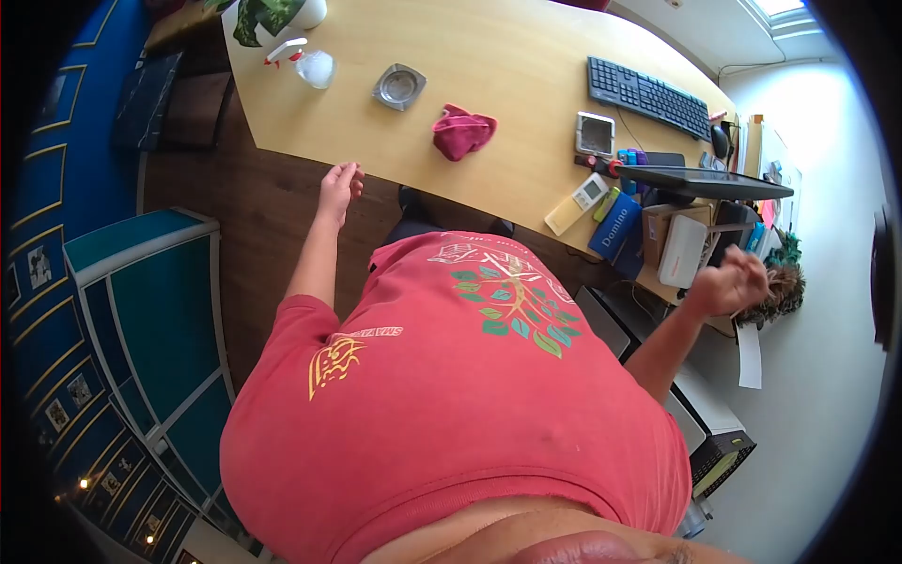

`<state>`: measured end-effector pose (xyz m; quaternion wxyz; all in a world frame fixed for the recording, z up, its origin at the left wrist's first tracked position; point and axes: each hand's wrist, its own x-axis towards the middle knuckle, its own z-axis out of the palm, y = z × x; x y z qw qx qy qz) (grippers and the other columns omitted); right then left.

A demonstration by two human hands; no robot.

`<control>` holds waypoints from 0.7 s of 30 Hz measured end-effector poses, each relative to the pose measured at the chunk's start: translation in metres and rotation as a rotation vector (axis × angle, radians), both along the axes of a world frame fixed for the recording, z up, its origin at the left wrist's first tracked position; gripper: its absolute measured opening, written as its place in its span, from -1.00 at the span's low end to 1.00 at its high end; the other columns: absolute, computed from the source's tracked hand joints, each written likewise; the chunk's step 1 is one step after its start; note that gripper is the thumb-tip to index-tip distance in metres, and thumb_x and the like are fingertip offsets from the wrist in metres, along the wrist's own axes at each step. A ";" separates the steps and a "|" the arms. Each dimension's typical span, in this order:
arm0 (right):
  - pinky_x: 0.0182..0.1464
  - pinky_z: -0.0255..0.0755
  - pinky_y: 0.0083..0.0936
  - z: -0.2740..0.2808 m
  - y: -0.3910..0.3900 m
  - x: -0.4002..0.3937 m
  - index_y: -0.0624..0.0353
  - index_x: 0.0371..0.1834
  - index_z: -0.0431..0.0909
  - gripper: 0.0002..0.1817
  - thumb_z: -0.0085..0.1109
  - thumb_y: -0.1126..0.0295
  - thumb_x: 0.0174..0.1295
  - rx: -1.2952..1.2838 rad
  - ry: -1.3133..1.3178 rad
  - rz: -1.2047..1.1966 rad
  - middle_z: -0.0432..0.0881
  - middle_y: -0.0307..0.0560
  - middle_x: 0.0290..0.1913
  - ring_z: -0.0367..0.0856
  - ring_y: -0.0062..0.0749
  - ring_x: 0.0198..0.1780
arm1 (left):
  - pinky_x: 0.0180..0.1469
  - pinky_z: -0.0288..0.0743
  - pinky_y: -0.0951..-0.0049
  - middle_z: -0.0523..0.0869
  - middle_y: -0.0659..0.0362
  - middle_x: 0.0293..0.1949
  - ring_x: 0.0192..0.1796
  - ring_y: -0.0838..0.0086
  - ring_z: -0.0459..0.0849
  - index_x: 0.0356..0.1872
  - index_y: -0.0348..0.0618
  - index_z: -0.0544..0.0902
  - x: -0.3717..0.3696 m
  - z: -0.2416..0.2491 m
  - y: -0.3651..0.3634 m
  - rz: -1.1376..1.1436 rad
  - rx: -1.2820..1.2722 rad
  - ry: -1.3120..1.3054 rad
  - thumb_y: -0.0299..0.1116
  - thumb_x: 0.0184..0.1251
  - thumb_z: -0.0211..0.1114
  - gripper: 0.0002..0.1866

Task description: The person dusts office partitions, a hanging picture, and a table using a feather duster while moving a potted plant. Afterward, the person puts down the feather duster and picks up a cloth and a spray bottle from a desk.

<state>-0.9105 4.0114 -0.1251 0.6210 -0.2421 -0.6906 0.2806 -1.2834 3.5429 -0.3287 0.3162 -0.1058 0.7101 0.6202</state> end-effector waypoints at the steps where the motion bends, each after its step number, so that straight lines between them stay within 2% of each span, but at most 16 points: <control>1: -0.18 0.52 -0.49 -0.016 -0.010 -0.018 0.24 -0.15 0.36 -0.75 -0.15 0.80 0.21 -0.054 -0.028 0.068 0.49 -0.02 -0.16 0.46 -0.48 -0.31 | -0.39 0.48 0.62 0.67 0.31 -0.31 -0.40 0.68 0.58 -0.12 -0.09 0.62 -0.014 -0.002 -0.006 0.000 0.002 -0.004 -0.21 0.52 0.19 -0.81; 3: -0.05 0.51 -0.48 -0.033 -0.044 -0.068 0.27 -0.18 0.42 -0.75 -0.11 0.80 0.16 -0.038 -0.472 0.149 0.52 -0.06 -0.17 0.52 -0.41 -0.24 | -0.39 0.48 0.64 0.66 0.32 -0.31 -0.41 0.70 0.57 -0.12 -0.07 0.62 -0.047 -0.009 -0.013 0.072 0.043 0.023 -0.21 0.51 0.20 -0.82; 4: 0.02 0.48 -0.50 -0.060 -0.057 -0.088 0.28 -0.17 0.48 -0.76 -0.03 0.77 0.13 -0.283 -0.497 0.266 0.56 -0.10 -0.16 0.57 -0.39 -0.21 | -0.38 0.47 0.66 0.66 0.33 -0.31 -0.42 0.71 0.57 -0.12 -0.05 0.63 -0.063 -0.011 -0.014 0.089 0.052 0.025 -0.22 0.50 0.22 -0.84; 5: 0.03 0.49 -0.52 -0.073 -0.076 -0.116 0.27 -0.09 0.51 -0.77 0.05 0.69 0.20 -0.210 -0.722 0.269 0.61 -0.10 -0.16 0.64 -0.38 -0.14 | -0.38 0.47 0.66 0.66 0.33 -0.31 -0.42 0.71 0.57 -0.12 -0.05 0.63 -0.078 -0.017 -0.016 0.075 0.056 0.015 -0.22 0.50 0.22 -0.84; 6: 0.04 0.50 -0.50 -0.108 -0.092 -0.142 0.28 -0.06 0.52 -0.79 0.11 0.62 0.24 -0.428 -0.667 0.393 0.65 -0.07 -0.16 0.67 -0.34 -0.11 | -0.36 0.49 0.66 0.65 0.34 -0.30 -0.40 0.71 0.58 -0.10 -0.05 0.62 -0.095 -0.023 -0.018 0.042 0.052 0.019 -0.21 0.50 0.22 -0.83; 7: 0.12 0.52 -0.41 -0.134 -0.107 -0.166 0.25 0.06 0.53 -0.69 0.22 0.52 0.25 -0.525 -0.805 0.468 0.65 0.00 -0.06 0.67 -0.26 0.00 | -0.35 0.51 0.65 0.65 0.35 -0.29 -0.39 0.70 0.59 -0.08 -0.04 0.61 -0.112 -0.028 -0.019 0.010 0.050 0.024 -0.20 0.50 0.23 -0.82; 9: 0.22 0.49 -0.27 -0.173 -0.150 -0.217 0.20 0.22 0.49 -0.52 0.33 0.40 0.21 -0.481 -1.013 0.473 0.62 0.09 0.09 0.61 -0.12 0.16 | -0.34 0.50 0.66 0.65 0.35 -0.28 -0.39 0.71 0.59 -0.10 -0.03 0.61 -0.145 -0.036 -0.021 -0.050 0.036 0.021 -0.20 0.48 0.25 -0.83; 11: 0.29 0.44 -0.15 -0.213 -0.181 -0.257 0.17 0.32 0.43 -0.36 0.41 0.30 0.15 -0.231 -1.109 0.351 0.56 0.17 0.20 0.52 0.03 0.27 | -0.34 0.48 0.67 0.66 0.35 -0.27 -0.39 0.71 0.58 -0.13 -0.01 0.61 -0.170 -0.048 -0.022 -0.134 0.007 0.028 -0.18 0.45 0.29 -0.82; 13: 0.29 0.44 -0.13 -0.247 -0.202 -0.282 0.16 0.31 0.44 -0.37 0.40 0.31 0.15 -0.281 -1.189 0.327 0.56 0.18 0.18 0.53 0.05 0.25 | -0.33 0.46 0.65 0.66 0.33 -0.26 -0.37 0.70 0.56 -0.11 -0.03 0.63 -0.188 -0.058 -0.023 -0.197 0.015 0.039 -0.16 0.42 0.32 -0.79; 15: 0.28 0.44 -0.10 -0.275 -0.211 -0.289 0.15 0.29 0.45 -0.39 0.39 0.31 0.15 -0.333 -1.267 0.310 0.57 0.20 0.17 0.54 0.07 0.24 | -0.24 0.52 0.57 0.67 0.28 -0.24 -0.30 0.64 0.58 -0.02 -0.12 0.63 -0.195 -0.054 -0.019 -0.485 -0.024 0.188 -0.16 0.38 0.36 -0.69; 16: 0.27 0.44 -0.09 -0.288 -0.210 -0.290 0.15 0.26 0.48 -0.43 0.37 0.32 0.15 -0.369 -1.363 0.312 0.58 0.20 0.15 0.55 0.05 0.22 | -0.24 0.52 0.57 0.67 0.28 -0.24 -0.30 0.64 0.58 -0.02 -0.12 0.63 -0.194 -0.055 -0.018 -0.486 -0.021 0.179 -0.16 0.38 0.36 -0.69; 17: 0.26 0.45 -0.08 -0.293 -0.210 -0.294 0.15 0.22 0.50 -0.47 0.36 0.33 0.14 -0.401 -1.454 0.318 0.60 0.20 0.12 0.56 0.04 0.21 | -0.18 0.53 0.54 0.67 0.25 -0.19 -0.27 0.61 0.59 0.06 -0.14 0.60 -0.193 -0.054 -0.015 -0.603 -0.013 0.199 -0.16 0.34 0.39 -0.61; 18: 0.16 0.51 -0.14 -0.298 -0.211 -0.296 0.18 0.09 0.58 -0.60 0.30 0.38 0.16 -0.383 -1.439 0.335 0.67 0.20 -0.01 0.66 -0.01 0.09 | -0.13 0.55 0.51 0.66 0.22 -0.13 -0.24 0.58 0.60 0.14 -0.16 0.58 -0.192 -0.053 -0.011 -0.718 -0.006 0.224 -0.15 0.30 0.43 -0.53; 19: 0.16 0.51 -0.14 -0.285 -0.217 -0.306 0.18 0.09 0.58 -0.60 0.30 0.38 0.16 -0.378 -1.436 0.339 0.67 0.20 -0.01 0.66 -0.01 0.09 | -0.02 0.55 0.46 0.64 0.17 -0.04 -0.16 0.51 0.62 0.22 -0.13 0.54 -0.189 -0.043 -0.006 -0.787 -0.019 0.225 -0.16 0.25 0.46 -0.45; 20: 0.10 0.53 -0.20 -0.260 -0.225 -0.318 0.22 0.03 0.59 -0.64 0.30 0.38 0.16 -0.575 -1.411 0.468 0.69 0.16 -0.10 0.69 -0.08 -0.01 | 0.09 0.55 0.41 0.62 0.13 0.06 -0.08 0.44 0.64 0.29 -0.10 0.50 -0.183 -0.029 -0.001 -0.856 -0.032 0.225 -0.17 0.21 0.50 -0.36; 21: 0.04 0.55 -0.27 -0.240 -0.232 -0.329 0.26 -0.03 0.60 -0.68 0.30 0.39 0.15 -0.766 -1.376 0.596 0.72 0.11 -0.19 0.73 -0.15 -0.10 | 0.17 0.51 0.36 0.57 0.10 0.15 0.02 0.38 0.63 0.35 -0.07 0.46 -0.177 -0.014 0.002 -0.895 0.004 0.396 -0.18 0.17 0.52 -0.29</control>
